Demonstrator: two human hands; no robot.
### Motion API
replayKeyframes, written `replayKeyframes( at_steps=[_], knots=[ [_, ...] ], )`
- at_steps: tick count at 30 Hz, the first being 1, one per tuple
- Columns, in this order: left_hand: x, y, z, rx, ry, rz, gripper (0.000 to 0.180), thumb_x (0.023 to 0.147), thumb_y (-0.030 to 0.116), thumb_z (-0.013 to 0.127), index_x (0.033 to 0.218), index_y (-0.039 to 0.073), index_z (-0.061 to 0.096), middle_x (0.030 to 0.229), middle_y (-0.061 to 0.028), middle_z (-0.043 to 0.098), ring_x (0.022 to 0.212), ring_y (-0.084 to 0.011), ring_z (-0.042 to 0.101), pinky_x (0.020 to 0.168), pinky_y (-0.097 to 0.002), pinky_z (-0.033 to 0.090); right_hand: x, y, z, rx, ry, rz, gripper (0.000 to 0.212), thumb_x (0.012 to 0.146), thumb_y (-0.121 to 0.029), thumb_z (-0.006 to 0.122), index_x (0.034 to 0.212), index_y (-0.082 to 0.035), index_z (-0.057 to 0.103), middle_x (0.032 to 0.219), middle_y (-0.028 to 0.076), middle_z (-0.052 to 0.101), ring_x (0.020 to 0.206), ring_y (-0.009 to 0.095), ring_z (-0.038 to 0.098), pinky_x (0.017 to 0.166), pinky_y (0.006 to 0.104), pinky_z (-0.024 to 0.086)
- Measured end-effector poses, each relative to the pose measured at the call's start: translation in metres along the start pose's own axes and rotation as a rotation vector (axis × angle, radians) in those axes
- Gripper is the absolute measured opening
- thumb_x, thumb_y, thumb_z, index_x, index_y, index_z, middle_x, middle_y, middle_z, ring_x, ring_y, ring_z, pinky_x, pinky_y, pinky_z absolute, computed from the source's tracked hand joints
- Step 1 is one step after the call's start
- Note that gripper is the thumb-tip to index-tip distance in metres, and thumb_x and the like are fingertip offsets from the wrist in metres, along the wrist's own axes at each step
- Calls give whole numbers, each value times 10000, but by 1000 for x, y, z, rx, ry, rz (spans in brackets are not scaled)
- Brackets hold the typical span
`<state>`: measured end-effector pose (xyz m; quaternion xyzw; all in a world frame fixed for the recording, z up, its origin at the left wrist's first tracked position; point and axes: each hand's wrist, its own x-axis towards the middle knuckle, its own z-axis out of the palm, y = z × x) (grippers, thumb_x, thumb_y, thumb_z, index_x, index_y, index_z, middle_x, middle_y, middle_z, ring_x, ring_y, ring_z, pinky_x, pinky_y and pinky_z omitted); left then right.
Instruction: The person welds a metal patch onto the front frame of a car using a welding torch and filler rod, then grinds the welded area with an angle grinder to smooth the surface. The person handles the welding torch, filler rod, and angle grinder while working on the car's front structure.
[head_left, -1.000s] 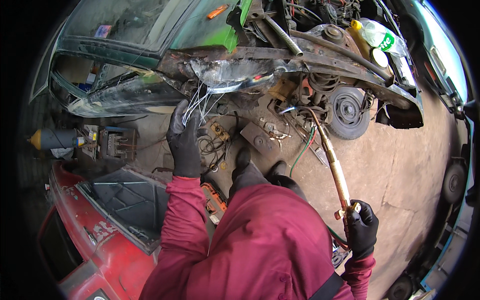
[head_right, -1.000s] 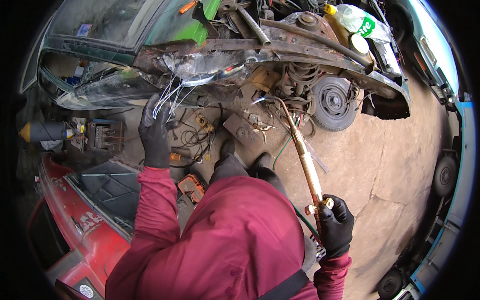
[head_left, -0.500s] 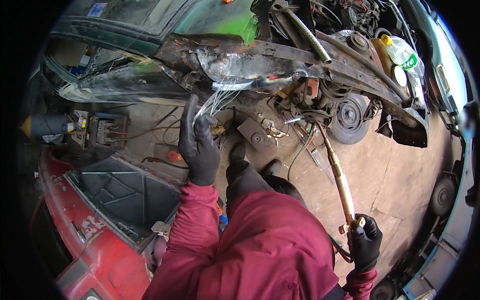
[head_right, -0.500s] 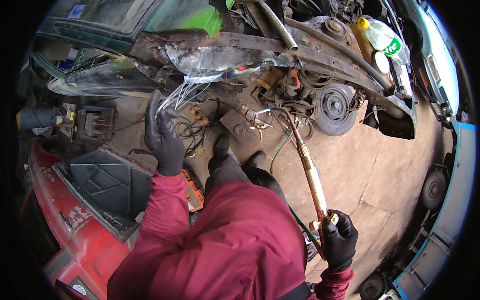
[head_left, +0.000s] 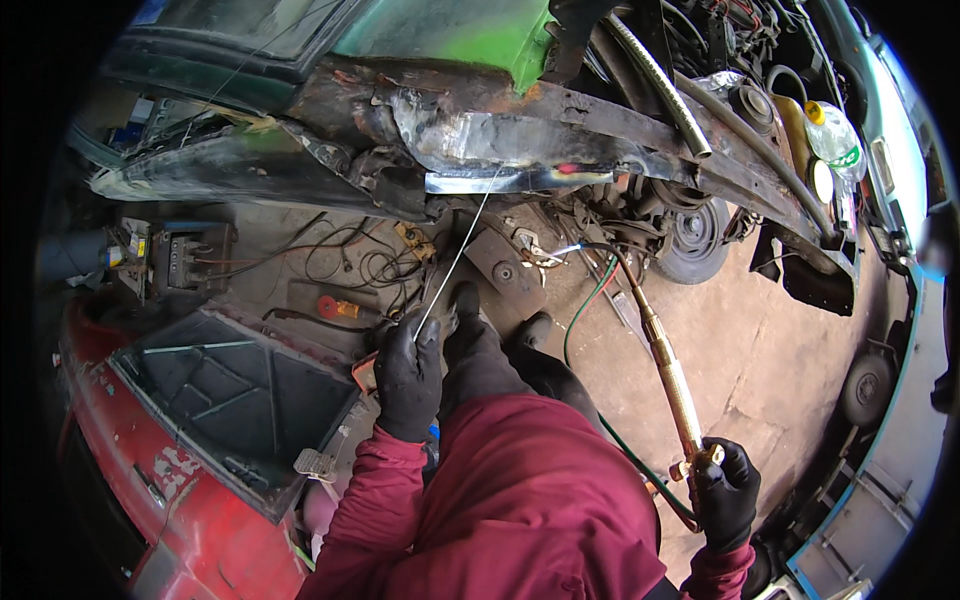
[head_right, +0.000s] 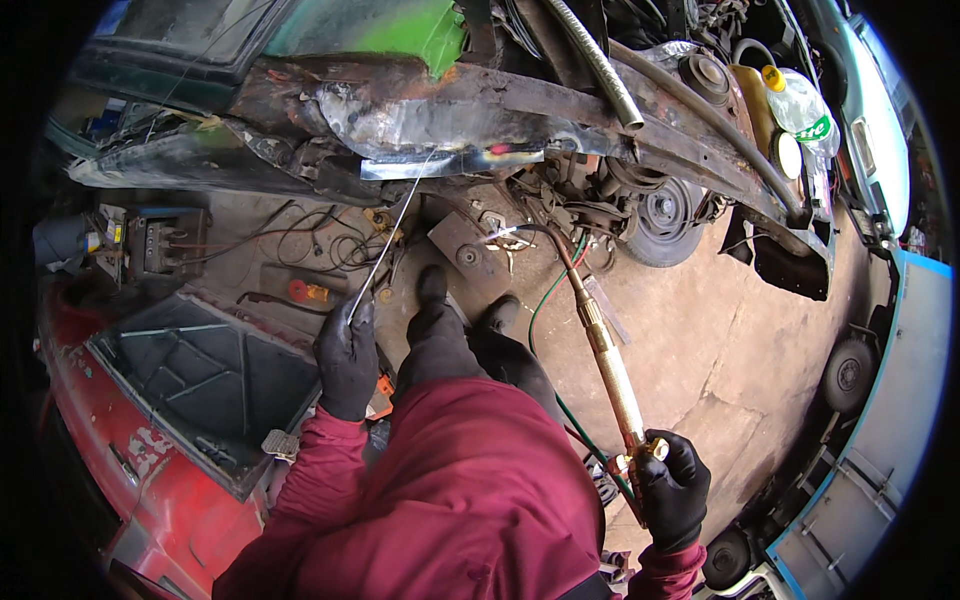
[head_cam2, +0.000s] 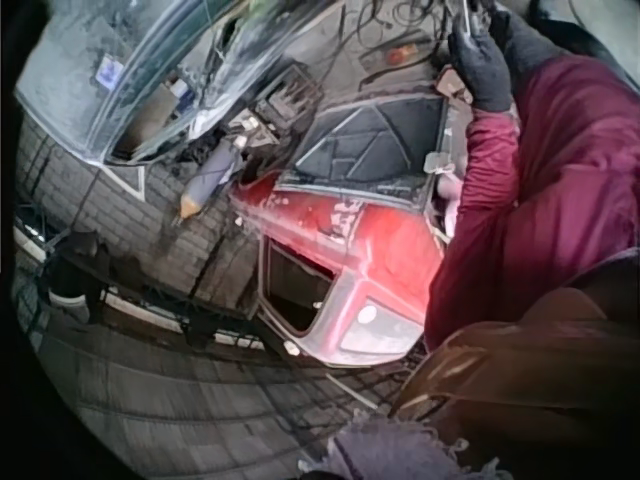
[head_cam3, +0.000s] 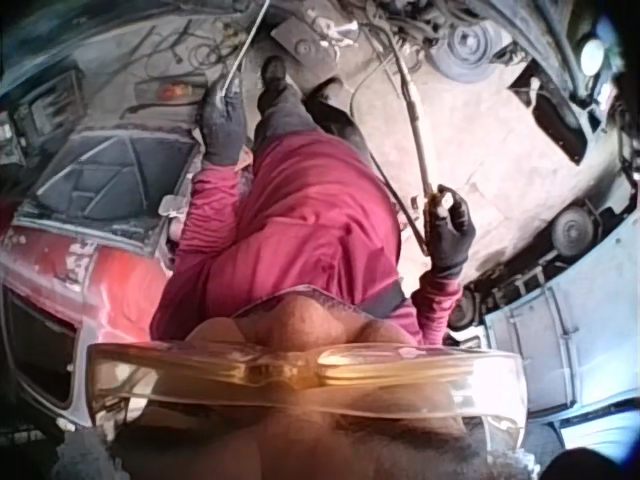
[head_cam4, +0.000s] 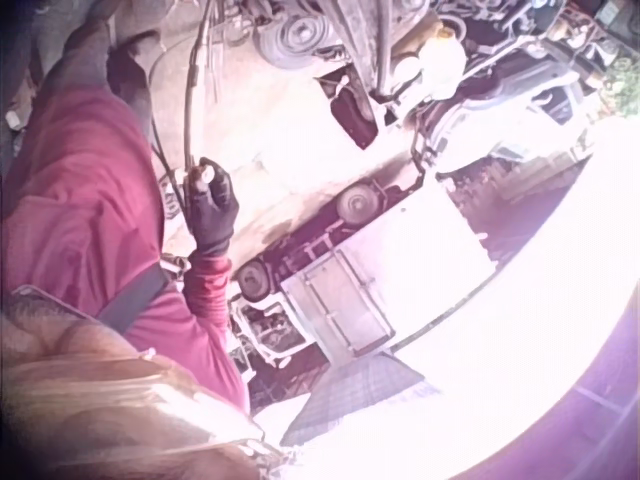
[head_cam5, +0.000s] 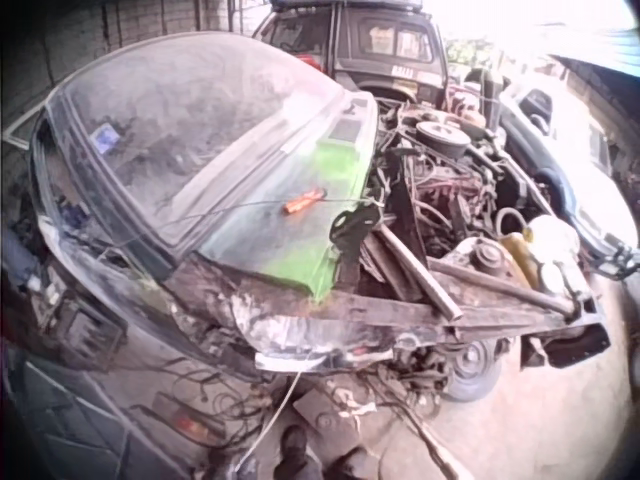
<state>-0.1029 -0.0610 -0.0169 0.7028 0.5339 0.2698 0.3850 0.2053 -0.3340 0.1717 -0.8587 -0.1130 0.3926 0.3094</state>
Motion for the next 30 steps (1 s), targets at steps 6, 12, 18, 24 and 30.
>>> replayKeyframes(
  at_steps=[6, 12, 18, 24, 30],
  knots=[
    [18, -32, -16, 136, -231, -164, 235, 1099, 264, 622, 1096, 41, 696, 856, -214, 684, 743, -403, 664, 677, -457, 504, -11, -30, 19, -22, 25, 39, 279, 972, -110, 715, 1217, 24, 711, 992, 46, 760, 886, 109, 698, 815, 294, 569],
    [43, -17, -43, -304, -284, -230, 341, 1158, 304, 560, 1188, -8, 693, 954, -56, 698, 888, -121, 639, 780, -316, 509, -32, -56, 36, 45, 69, 67, 287, 945, -89, 733, 1207, 28, 719, 1006, 49, 758, 894, 118, 704, 832, 299, 572],
    [69, 2, -51, -529, -429, -273, 510, 1171, 416, 509, 1417, -5, 654, 1060, -39, 744, 871, -74, 613, 776, -277, 519, -50, -79, 46, -45, 149, 57, 283, 920, -10, 694, 1199, 34, 719, 1005, 61, 757, 887, 128, 709, 833, 298, 577],
    [87, 12, -41, -596, -378, -21, 510, 1186, 359, 453, 1506, -17, 581, 973, -103, 742, 898, -139, 663, 865, -342, 562, -61, -91, 56, -7, 241, 109, 317, 901, 32, 680, 1217, 36, 709, 1015, 71, 752, 881, 135, 712, 825, 303, 582],
    [86, 21, -30, -920, -349, -131, 462, 1170, 270, 481, 1467, -68, 584, 807, -85, 662, 853, -188, 674, 969, -443, 594, -57, -97, 66, 26, 274, 87, 325, 911, 32, 684, 1236, 38, 700, 1054, 76, 747, 908, 129, 709, 833, 301, 582]
  ],
)
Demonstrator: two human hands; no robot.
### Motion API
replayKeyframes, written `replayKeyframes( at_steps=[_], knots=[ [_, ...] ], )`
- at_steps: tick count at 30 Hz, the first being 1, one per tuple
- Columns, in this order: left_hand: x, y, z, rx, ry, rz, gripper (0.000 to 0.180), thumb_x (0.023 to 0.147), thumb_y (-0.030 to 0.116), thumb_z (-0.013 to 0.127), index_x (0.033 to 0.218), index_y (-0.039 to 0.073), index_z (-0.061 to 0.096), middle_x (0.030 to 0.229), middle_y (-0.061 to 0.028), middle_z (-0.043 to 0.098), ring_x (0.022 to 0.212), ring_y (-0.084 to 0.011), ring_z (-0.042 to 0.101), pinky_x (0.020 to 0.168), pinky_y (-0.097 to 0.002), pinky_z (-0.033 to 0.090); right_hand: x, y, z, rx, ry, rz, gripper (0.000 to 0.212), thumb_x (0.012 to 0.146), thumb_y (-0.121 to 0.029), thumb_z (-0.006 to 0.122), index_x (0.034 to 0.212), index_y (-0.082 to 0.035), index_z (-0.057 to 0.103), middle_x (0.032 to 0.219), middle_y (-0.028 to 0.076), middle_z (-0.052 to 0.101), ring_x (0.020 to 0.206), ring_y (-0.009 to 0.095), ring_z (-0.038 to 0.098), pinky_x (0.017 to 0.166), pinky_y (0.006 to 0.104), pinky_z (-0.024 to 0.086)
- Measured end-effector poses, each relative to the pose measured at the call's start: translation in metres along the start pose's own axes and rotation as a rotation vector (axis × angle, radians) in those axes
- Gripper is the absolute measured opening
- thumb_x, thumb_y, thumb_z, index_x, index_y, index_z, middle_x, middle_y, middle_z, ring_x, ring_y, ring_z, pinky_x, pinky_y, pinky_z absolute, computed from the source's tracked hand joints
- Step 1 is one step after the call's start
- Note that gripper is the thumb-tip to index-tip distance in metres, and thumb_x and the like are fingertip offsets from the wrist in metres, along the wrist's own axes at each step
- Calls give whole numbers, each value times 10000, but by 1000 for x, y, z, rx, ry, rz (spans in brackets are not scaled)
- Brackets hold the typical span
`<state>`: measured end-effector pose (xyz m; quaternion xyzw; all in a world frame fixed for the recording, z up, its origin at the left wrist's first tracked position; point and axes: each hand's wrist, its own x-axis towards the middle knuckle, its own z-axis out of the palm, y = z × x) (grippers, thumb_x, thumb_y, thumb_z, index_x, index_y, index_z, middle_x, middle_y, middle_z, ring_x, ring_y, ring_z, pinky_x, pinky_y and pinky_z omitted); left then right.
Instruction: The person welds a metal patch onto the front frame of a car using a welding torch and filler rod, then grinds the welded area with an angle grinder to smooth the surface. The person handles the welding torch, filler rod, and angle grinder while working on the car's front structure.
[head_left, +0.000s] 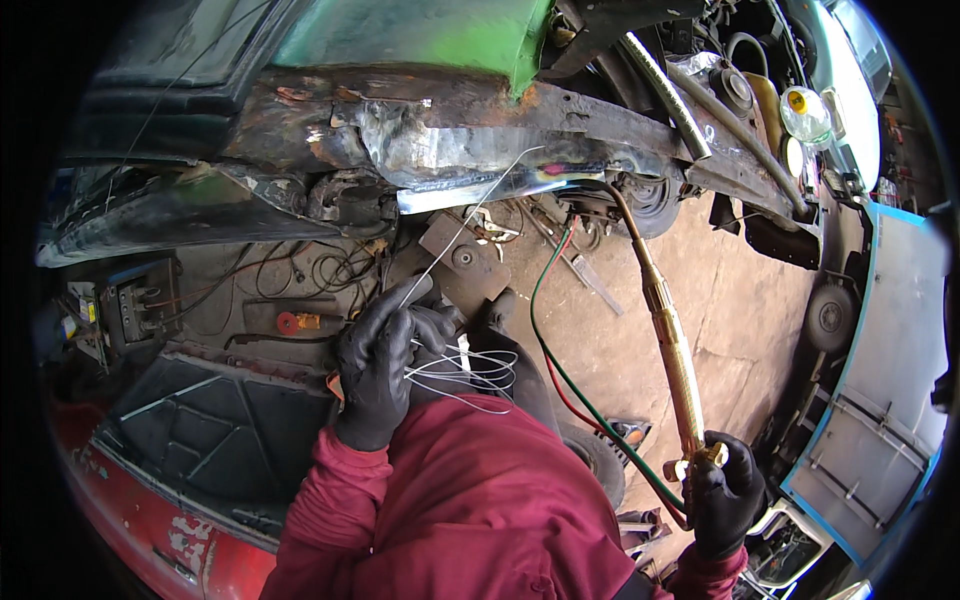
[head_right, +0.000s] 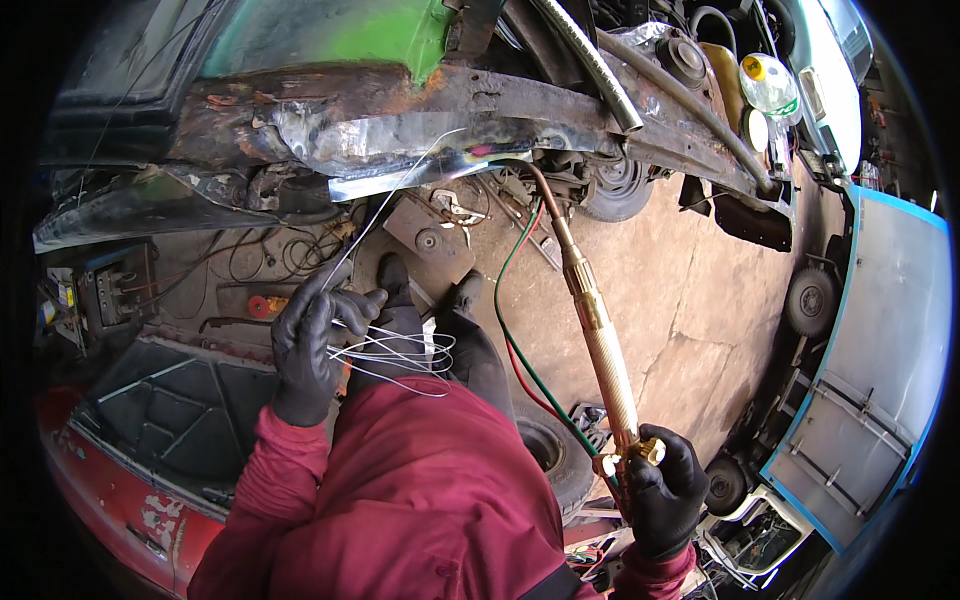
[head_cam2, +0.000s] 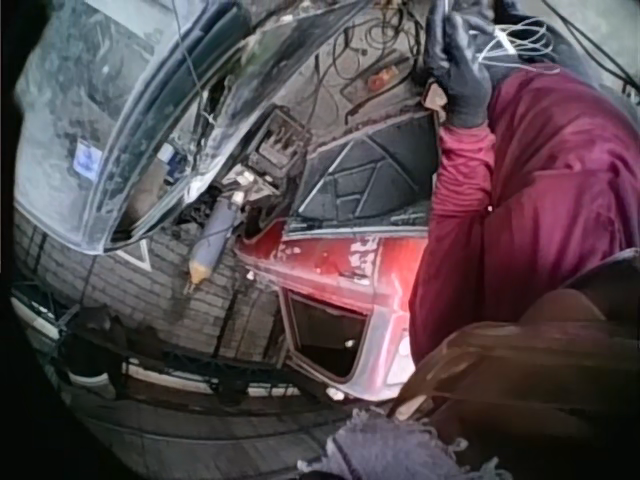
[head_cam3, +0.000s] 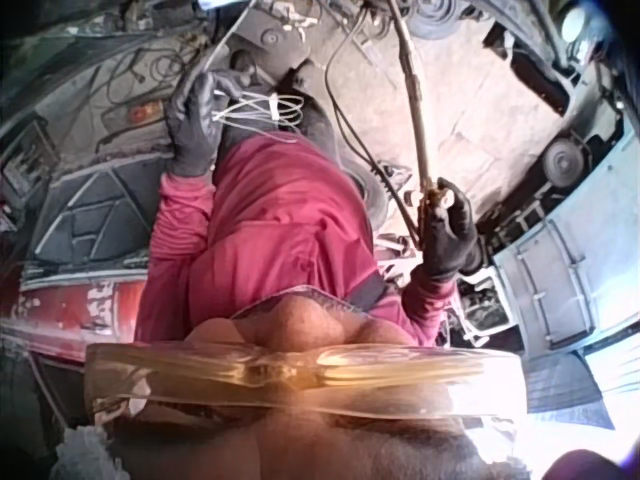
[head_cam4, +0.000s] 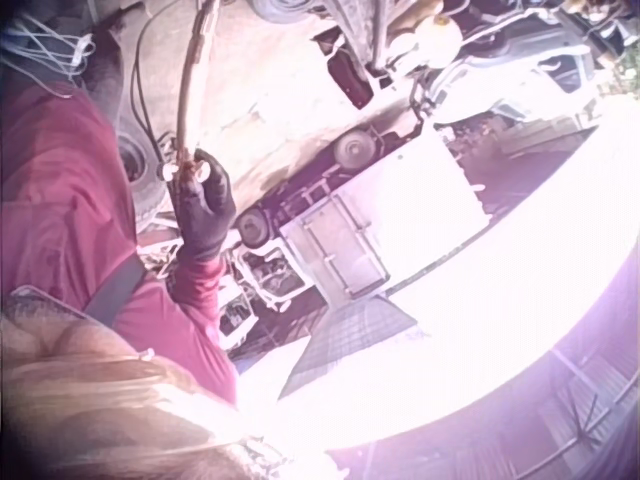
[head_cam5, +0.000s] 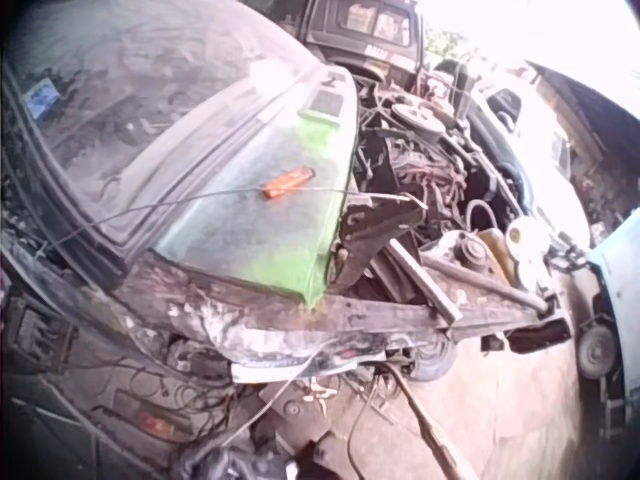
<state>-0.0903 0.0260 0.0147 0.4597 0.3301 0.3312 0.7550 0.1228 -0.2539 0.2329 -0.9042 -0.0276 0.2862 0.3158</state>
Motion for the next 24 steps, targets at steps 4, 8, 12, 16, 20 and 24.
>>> replayKeyframes(
  at_steps=[4, 8, 12, 16, 20, 24],
  knots=[
    [-5, -4, 0, -69, 69, -66, 486, 1171, 297, 479, 1468, -75, 578, 758, -62, 577, 827, -196, 646, 970, -489, 617, 7, 0, 11, 4, 11, -36, 296, 939, 24, 693, 1234, 40, 700, 1063, 74, 738, 920, 125, 703, 829, 291, 579],
    [-14, -7, -4, 25, 93, -92, 456, 1168, 274, 487, 1434, -74, 613, 717, -35, 516, 762, -176, 604, 902, -460, 627, 15, 0, 22, -28, 34, -161, 263, 990, -74, 671, 1235, 20, 689, 946, 33, 711, 717, 82, 631, 640, 253, 512],
    [-19, -15, -1, 43, 81, -69, 427, 1164, 246, 498, 1422, -67, 629, 694, -23, 498, 741, -169, 593, 860, -446, 626, 16, -5, 23, -101, 41, -182, 295, 962, -37, 647, 1247, 16, 699, 1015, 39, 729, 858, 102, 663, 780, 267, 542],
    [-20, -22, 4, 8, 53, -25, 411, 1159, 221, 505, 1428, -65, 627, 690, -28, 520, 738, -167, 592, 844, -441, 621, 20, -9, 22, -108, 11, -157, 318, 955, 23, 713, 1272, 41, 690, 1088, 87, 753, 974, 144, 716, 886, 310, 578],
    [-18, -26, 7, 23, 43, 21, 405, 1156, 205, 508, 1435, -67, 621, 697, -35, 541, 731, -169, 592, 840, -440, 614, 22, -9, 22, -111, -3, -176, 317, 963, -26, 632, 1269, 30, 696, 1088, 60, 732, 969, 124, 669, 888, 293, 540],
    [-20, -22, 11, 126, 77, 19, 398, 1157, 203, 512, 1424, -67, 631, 708, -30, 554, 713, -144, 575, 783, -389, 564, 23, -9, 22, -69, -20, -143, 317, 968, -54, 650, 1270, 33, 695, 1094, 62, 728, 978, 128, 668, 894, 298, 539]
  ],
)
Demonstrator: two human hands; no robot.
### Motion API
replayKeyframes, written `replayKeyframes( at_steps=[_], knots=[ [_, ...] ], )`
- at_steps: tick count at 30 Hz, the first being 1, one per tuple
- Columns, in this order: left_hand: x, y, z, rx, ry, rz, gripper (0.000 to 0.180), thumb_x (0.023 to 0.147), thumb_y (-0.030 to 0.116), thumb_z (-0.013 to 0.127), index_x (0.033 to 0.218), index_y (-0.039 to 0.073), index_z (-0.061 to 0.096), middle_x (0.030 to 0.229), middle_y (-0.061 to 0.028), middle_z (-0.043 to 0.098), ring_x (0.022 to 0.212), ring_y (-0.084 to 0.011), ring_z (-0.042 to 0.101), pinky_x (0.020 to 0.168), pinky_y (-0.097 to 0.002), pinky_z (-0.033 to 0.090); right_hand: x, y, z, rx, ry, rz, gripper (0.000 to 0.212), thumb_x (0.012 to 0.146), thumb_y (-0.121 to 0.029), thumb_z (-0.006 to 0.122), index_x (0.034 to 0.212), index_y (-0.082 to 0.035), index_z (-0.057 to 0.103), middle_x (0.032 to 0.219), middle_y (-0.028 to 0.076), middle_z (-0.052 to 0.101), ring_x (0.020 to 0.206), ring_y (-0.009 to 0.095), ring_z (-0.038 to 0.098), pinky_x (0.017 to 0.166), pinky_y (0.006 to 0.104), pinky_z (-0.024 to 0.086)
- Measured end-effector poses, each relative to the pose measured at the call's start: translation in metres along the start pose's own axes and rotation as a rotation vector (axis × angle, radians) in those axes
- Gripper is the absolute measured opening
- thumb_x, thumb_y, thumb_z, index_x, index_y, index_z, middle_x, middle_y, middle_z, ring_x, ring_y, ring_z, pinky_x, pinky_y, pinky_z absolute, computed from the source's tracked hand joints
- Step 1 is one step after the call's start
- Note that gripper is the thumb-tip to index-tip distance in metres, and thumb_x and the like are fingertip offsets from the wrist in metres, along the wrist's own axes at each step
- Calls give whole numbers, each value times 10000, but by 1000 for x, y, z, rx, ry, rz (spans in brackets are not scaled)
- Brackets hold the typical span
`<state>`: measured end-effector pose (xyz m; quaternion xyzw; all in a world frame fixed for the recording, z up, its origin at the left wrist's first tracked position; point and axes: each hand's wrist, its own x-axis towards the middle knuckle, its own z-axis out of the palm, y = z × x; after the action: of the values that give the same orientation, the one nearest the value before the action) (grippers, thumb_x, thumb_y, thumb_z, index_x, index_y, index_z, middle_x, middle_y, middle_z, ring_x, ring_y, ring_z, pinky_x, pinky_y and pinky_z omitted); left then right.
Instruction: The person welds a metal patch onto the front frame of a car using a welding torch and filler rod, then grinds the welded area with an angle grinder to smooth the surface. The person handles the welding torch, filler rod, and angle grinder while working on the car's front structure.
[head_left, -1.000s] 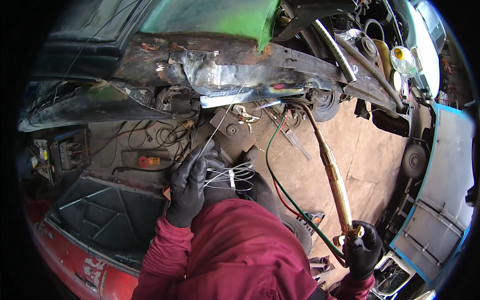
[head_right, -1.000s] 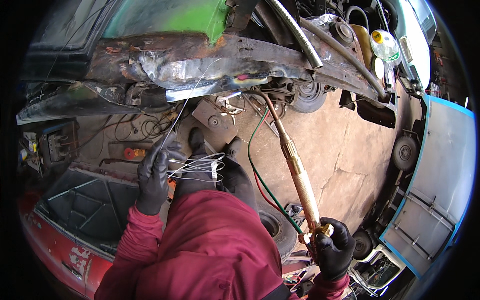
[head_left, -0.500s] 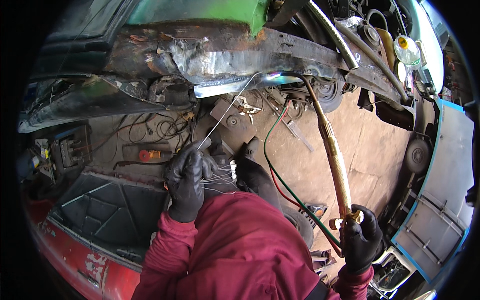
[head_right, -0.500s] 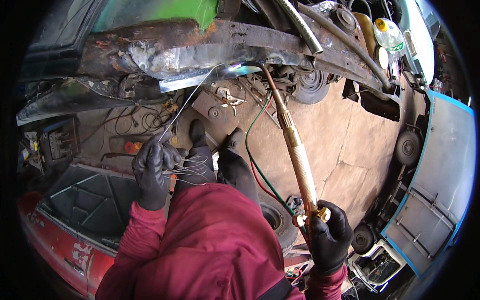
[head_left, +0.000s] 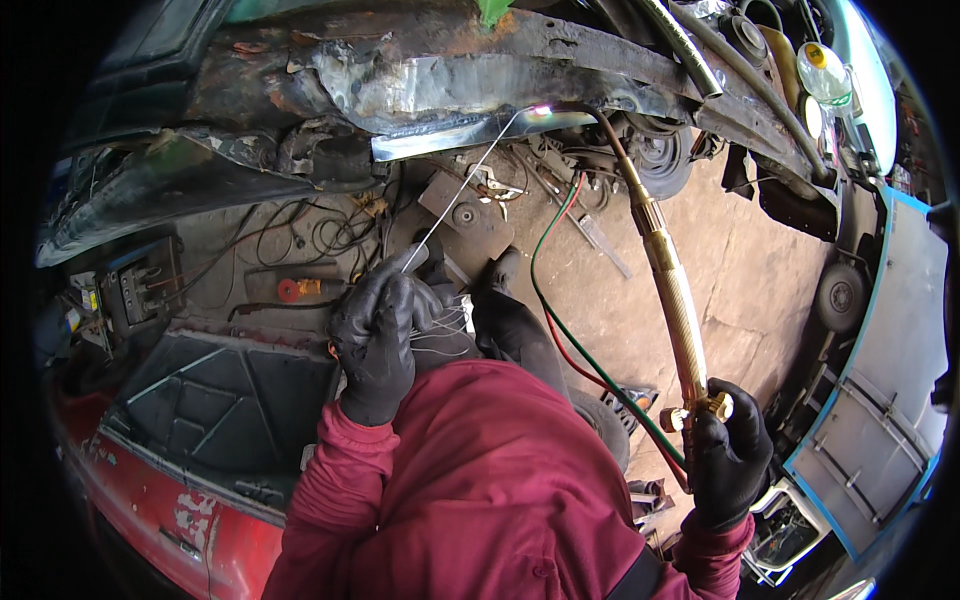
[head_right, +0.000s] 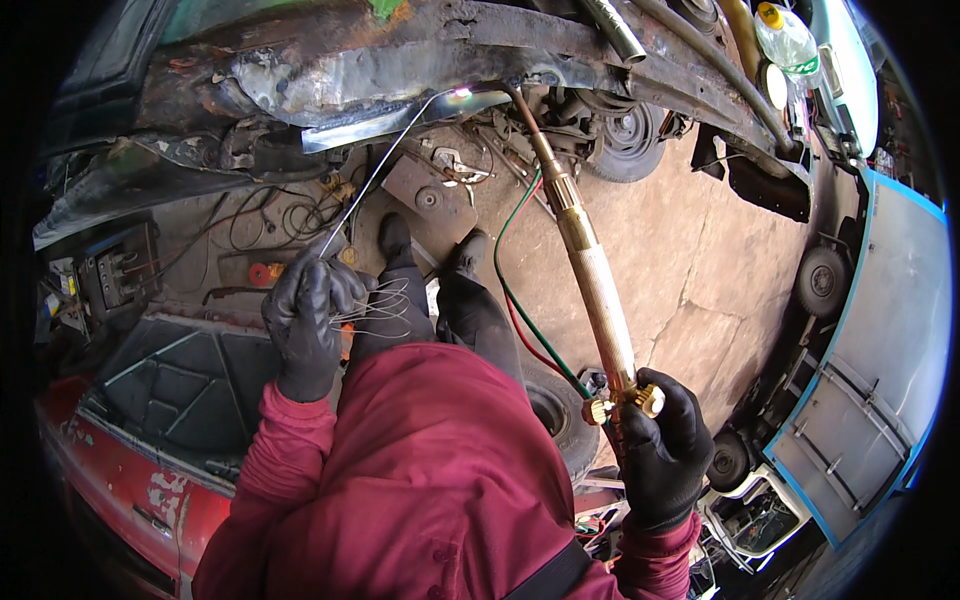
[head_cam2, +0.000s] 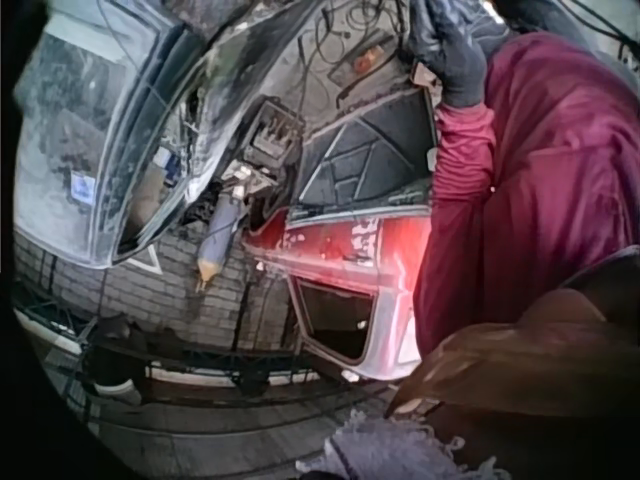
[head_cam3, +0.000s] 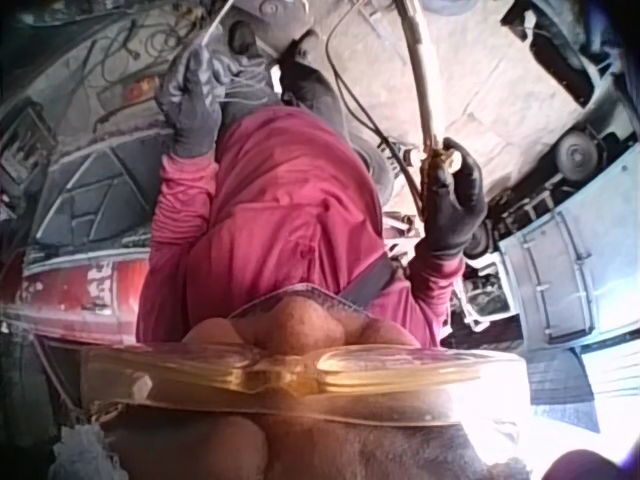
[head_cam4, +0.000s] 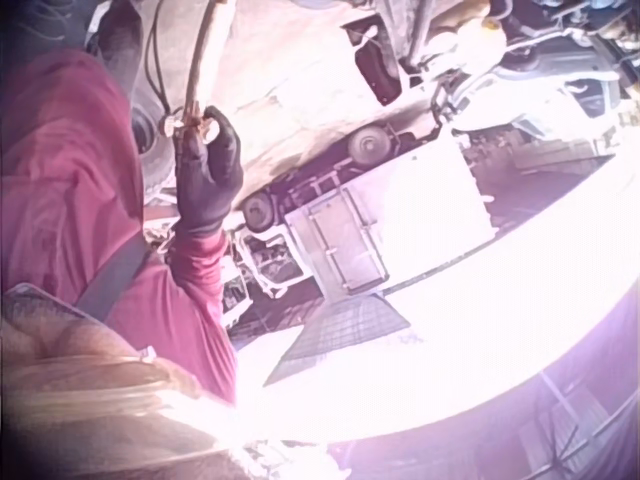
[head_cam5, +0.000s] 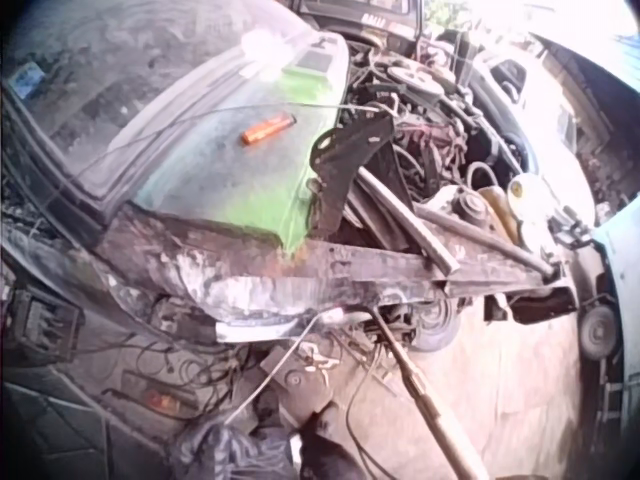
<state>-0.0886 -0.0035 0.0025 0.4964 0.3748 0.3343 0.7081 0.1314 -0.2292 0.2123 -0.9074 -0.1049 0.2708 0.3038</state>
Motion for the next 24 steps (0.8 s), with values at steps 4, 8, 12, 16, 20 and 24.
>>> replayKeyframes(
  at_steps=[4, 8, 12, 16, 20, 24],
  knots=[
    [1, 1, 5, -12, 40, 25, 396, 1156, 212, 530, 1376, -88, 665, 723, -21, 589, 676, -89, 543, 668, -286, 466, 2, 0, 0, 7, -16, 13, 318, 974, -73, 664, 1272, 35, 694, 1093, 62, 726, 982, 133, 668, 897, 303, 540],
    [3, 3, 5, -8, 16, 20, 400, 1158, 216, 525, 1375, -90, 662, 717, -26, 587, 667, -90, 538, 682, -293, 495, 3, 1, 3, 19, -9, -12, 316, 983, -86, 672, 1273, 37, 692, 1096, 61, 726, 979, 134, 667, 895, 306, 541],
    [3, 3, 8, -19, 16, 39, 400, 1159, 214, 518, 1382, -90, 653, 719, -32, 589, 660, -88, 531, 719, -304, 540, 4, 1, 3, 20, -16, -17, 309, 987, -77, 671, 1274, 37, 692, 1085, 59, 727, 954, 126, 668, 870, 299, 545],
    [3, 6, 4, -17, -18, -3, 406, 1164, 206, 489, 1428, -74, 621, 700, -35, 545, 700, -142, 562, 802, -392, 592, 5, 2, 3, -3, -17, -24, 307, 989, -70, 674, 1277, 37, 690, 1066, 54, 729, 918, 114, 669, 832, 286, 548],
    [2, 7, 1, 34, -33, -29, 416, 1166, 204, 474, 1444, -75, 606, 692, -36, 522, 721, -170, 578, 835, -434, 609, 5, 5, 2, 10, -8, 3, 307, 991, -67, 678, 1280, 36, 689, 1060, 54, 730, 904, 109, 669, 816, 279, 549],
    [2, 7, 0, 90, -30, -31, 425, 1166, 211, 474, 1439, -87, 604, 692, -34, 519, 723, -166, 577, 837, -431, 609, 6, 7, -2, -14, -36, -45, 357, 949, -15, 719, 1300, 45, 684, 1119, 109, 750, 988, 159, 724, 888, 316, 588]
  ],
)
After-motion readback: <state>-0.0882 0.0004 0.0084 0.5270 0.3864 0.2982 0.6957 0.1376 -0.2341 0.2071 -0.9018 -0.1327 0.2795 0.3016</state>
